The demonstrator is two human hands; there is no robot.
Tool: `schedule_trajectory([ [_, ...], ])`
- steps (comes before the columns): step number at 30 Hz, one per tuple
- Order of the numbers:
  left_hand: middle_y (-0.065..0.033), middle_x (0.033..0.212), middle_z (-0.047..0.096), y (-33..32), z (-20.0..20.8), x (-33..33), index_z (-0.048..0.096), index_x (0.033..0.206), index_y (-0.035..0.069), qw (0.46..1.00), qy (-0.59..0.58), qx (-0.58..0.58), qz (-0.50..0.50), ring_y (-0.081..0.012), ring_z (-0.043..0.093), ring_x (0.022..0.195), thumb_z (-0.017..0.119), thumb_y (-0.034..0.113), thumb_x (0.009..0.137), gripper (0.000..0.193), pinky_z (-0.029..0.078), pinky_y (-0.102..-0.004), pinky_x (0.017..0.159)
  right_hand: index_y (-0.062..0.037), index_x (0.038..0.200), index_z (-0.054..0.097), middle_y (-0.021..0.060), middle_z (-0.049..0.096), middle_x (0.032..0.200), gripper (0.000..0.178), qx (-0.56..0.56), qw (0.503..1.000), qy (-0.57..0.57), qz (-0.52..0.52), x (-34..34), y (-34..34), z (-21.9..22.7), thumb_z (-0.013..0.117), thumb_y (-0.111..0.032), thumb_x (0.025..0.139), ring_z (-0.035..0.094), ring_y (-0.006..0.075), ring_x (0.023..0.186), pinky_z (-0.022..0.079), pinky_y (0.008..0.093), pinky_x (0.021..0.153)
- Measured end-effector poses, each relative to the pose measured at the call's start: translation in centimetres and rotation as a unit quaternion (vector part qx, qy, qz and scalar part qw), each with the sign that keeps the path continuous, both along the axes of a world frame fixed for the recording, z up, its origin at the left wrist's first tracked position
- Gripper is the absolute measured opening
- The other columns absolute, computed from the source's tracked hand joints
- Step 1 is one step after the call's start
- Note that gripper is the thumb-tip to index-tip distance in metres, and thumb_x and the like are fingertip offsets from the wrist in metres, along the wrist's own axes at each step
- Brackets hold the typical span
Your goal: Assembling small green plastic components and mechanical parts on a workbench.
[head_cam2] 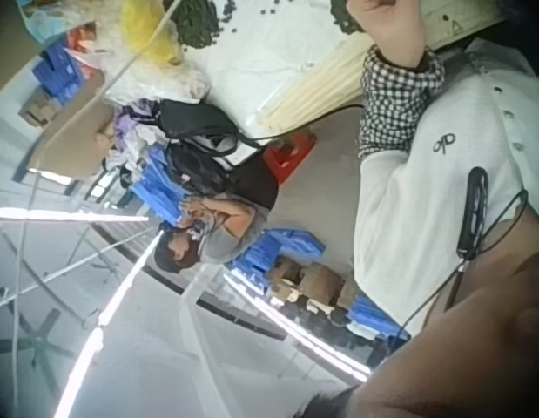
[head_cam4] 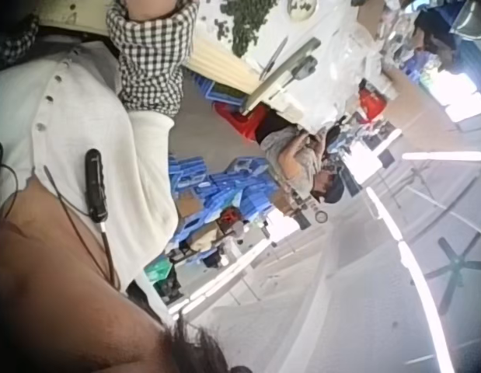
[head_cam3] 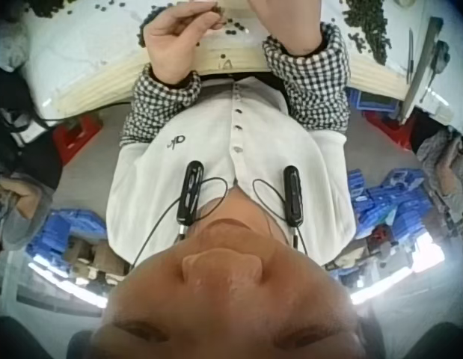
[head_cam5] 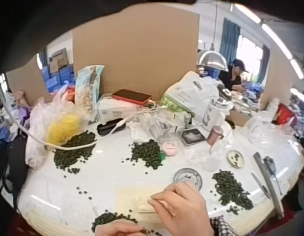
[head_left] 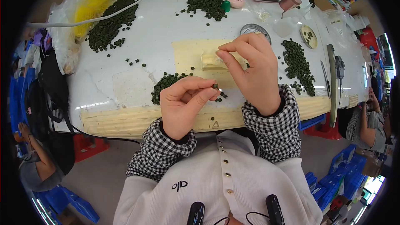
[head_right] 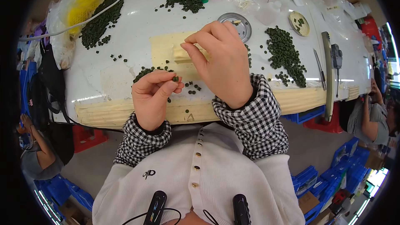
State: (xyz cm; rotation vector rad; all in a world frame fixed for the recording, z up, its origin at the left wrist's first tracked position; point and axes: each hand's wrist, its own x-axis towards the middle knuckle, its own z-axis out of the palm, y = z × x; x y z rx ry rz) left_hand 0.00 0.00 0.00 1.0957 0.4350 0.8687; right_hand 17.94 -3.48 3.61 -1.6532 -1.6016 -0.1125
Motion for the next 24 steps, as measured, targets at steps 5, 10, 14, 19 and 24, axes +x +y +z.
schedule_trajectory([
  [5,-0.0113,0.093,0.066,-0.3,-0.1,0.1,0.065,0.103,-0.006,1.0,-0.003,-0.005,0.002,-0.0157,0.066,0.083,0.062,-0.008,0.087,0.017,0.054,-0.0253,0.076,-0.0043,0.086,0.069,0.0066,0.058,0.078,0.015,0.101,0.995,0.005,-0.011,0.1,-0.9,1.4,0.076,-0.003,0.073,0.055,0.022,0.075,0.045,0.0321,0.064],
  [10,-0.0119,0.095,0.066,-0.2,-0.2,0.1,0.066,0.103,-0.005,1.0,-0.009,0.002,0.004,-0.0167,0.066,0.085,0.062,-0.009,0.086,0.018,0.054,-0.0257,0.076,-0.0011,0.088,0.068,0.0072,0.061,0.082,0.013,0.119,0.986,0.113,0.034,-0.4,-2.7,4.0,0.074,0.0,0.076,0.058,0.0191,0.073,0.046,0.0279,0.064],
  [14,-0.0121,0.096,0.065,-0.2,-0.3,0.1,0.066,0.103,-0.004,1.0,-0.017,0.009,0.001,-0.0175,0.066,0.085,0.062,-0.01,0.085,0.019,0.054,-0.0262,0.076,0.002,0.089,0.064,0.0082,0.062,0.084,0.008,0.079,0.971,0.2,0.107,-0.6,-2.9,2.7,0.068,-0.002,0.084,0.059,0.0181,0.073,0.047,0.027,0.064],
  [19,-0.0121,0.096,0.065,0.0,-0.4,0.1,0.066,0.103,-0.004,1.0,-0.017,0.013,-0.003,-0.0174,0.066,0.086,0.062,-0.01,0.085,0.019,0.054,-0.0267,0.076,0.0041,0.102,0.051,0.012,0.06,0.094,0.019,-0.034,0.942,0.288,0.17,-1.4,-3.4,2.6,0.048,-0.014,0.1,0.061,0.0155,0.088,0.048,0.027,0.082],
  [24,-0.0123,0.097,0.065,0.0,-0.4,0.1,0.066,0.103,-0.004,1.0,-0.027,0.012,-0.005,-0.0173,0.066,0.088,0.062,-0.01,0.085,0.02,0.054,-0.0267,0.078,0.005,0.102,0.049,0.0131,0.062,0.093,0.021,-0.06,0.939,0.294,0.169,-1.6,-3.4,2.6,0.048,-0.016,0.1,0.064,0.0157,0.088,0.05,0.0262,0.081],
])
